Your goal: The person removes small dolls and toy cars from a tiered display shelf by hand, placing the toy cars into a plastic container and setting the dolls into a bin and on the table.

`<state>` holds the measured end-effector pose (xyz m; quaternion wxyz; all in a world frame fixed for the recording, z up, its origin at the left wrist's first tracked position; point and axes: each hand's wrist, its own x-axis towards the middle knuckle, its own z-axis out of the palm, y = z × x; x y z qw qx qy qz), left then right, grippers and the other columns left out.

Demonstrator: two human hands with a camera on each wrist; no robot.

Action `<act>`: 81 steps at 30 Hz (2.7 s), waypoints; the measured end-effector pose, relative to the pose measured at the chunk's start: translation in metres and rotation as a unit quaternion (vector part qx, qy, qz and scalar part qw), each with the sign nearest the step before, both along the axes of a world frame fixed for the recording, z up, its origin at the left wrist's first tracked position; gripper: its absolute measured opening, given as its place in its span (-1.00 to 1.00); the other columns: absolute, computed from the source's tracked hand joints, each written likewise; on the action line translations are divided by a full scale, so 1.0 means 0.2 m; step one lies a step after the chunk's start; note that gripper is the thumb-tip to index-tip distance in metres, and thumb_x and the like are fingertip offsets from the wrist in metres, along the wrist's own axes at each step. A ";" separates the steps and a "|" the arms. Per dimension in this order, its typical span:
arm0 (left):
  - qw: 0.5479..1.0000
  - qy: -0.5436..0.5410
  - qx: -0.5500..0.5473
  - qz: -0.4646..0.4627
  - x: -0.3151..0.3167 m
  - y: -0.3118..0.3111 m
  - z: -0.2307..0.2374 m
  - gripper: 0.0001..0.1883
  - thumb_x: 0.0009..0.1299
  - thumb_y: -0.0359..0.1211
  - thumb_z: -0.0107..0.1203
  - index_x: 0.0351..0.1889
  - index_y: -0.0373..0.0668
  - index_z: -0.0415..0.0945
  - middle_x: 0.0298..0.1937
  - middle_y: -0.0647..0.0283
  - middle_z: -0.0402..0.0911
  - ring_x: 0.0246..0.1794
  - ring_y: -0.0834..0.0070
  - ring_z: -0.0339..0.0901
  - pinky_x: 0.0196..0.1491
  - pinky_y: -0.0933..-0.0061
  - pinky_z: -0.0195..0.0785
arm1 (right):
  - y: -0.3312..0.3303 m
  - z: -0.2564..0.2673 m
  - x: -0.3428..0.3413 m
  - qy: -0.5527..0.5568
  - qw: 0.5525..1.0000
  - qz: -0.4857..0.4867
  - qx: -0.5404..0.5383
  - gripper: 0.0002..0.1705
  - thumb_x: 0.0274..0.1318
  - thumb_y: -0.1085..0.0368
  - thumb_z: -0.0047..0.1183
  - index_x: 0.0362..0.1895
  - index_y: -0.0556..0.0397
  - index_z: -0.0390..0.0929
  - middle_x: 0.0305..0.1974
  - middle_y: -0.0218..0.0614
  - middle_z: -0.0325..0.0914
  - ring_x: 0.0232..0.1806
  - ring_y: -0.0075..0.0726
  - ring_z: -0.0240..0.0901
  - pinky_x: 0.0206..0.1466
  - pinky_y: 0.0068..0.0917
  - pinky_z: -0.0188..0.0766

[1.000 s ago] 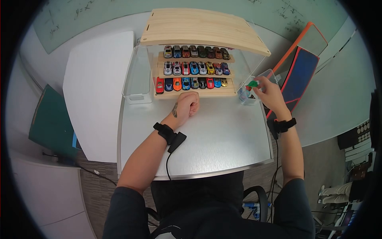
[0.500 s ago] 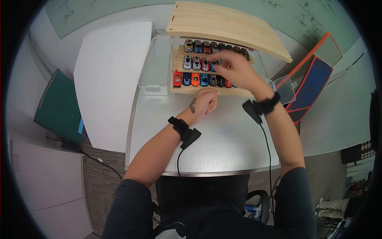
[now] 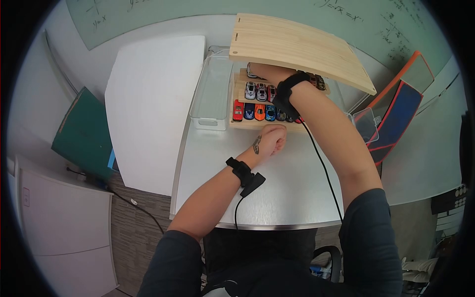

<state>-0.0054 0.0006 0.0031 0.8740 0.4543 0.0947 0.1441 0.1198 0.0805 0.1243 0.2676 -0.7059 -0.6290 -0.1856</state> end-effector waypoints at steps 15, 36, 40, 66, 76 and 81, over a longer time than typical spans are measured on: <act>1.000 0.006 0.005 -0.001 0.00 0.00 0.00 -0.80 0.25 -0.45 -0.19 -0.63 -0.09 0.16 -0.70 0.45 0.11 -0.72 0.70 0.00 -0.65 0.59 -0.22 | -1.35 0.03 0.13 0.310 0.925 -0.024 -0.217 -0.63 0.02 0.26 0.23 -0.05 0.06 0.59 -0.26 -0.33 0.63 -0.32 -0.47 0.54 -0.26 -0.50 0.48; 1.000 -0.001 -0.002 -0.003 0.00 0.00 0.00 -0.82 0.25 -0.46 -0.19 -0.61 -0.11 0.18 -0.71 0.44 0.12 -0.73 0.69 0.02 -0.65 0.58 -0.21 | -0.89 0.01 0.07 0.292 0.939 0.154 -0.094 -0.61 0.06 0.43 0.05 0.04 0.15 0.53 -0.17 -0.13 0.58 -0.23 -0.31 0.60 -0.13 -0.45 0.51; 1.000 -0.012 0.000 -0.002 0.00 0.00 -0.01 -0.82 0.24 -0.45 -0.18 -0.61 -0.12 0.19 -0.71 0.43 0.12 -0.74 0.68 0.02 -0.66 0.58 -0.21 | -0.44 -0.01 0.11 0.173 0.971 0.115 -0.116 -0.57 0.09 0.30 0.09 0.08 0.14 0.50 -0.15 -0.07 0.59 -0.23 -0.25 0.57 -0.10 -0.40 0.51; 0.999 0.032 -0.022 0.025 0.01 -0.02 0.01 -0.81 0.25 -0.45 -0.17 -0.61 -0.10 0.19 -0.72 0.42 0.11 -0.74 0.68 0.02 -0.66 0.58 -0.20 | -1.27 0.06 -0.09 0.212 0.959 0.080 -0.168 -0.78 0.05 0.37 0.12 -0.14 -0.01 0.56 -0.29 -0.27 0.48 -0.31 -0.32 0.48 -0.31 -0.46 0.42; 1.000 -0.005 0.021 -0.003 0.01 0.00 0.00 -0.80 0.26 -0.46 -0.20 -0.63 -0.10 0.17 -0.71 0.43 0.12 -0.73 0.68 0.02 -0.64 0.58 -0.18 | -1.59 -0.02 0.34 0.063 0.970 -0.192 -0.133 -0.73 0.08 0.36 0.09 -0.08 -0.07 0.59 -0.26 -0.24 0.56 -0.48 -0.29 0.48 -0.31 -0.42 0.43; 1.000 0.000 0.004 0.009 -0.01 -0.01 0.01 -0.82 0.25 -0.47 -0.20 -0.61 -0.11 0.18 -0.71 0.43 0.12 -0.73 0.68 0.02 -0.64 0.57 -0.17 | -1.50 -0.06 0.36 0.038 0.962 -0.210 -0.170 -0.70 0.11 0.28 0.05 -0.03 -0.11 0.61 -0.23 -0.17 0.58 -0.44 -0.17 0.53 -0.27 -0.32 0.46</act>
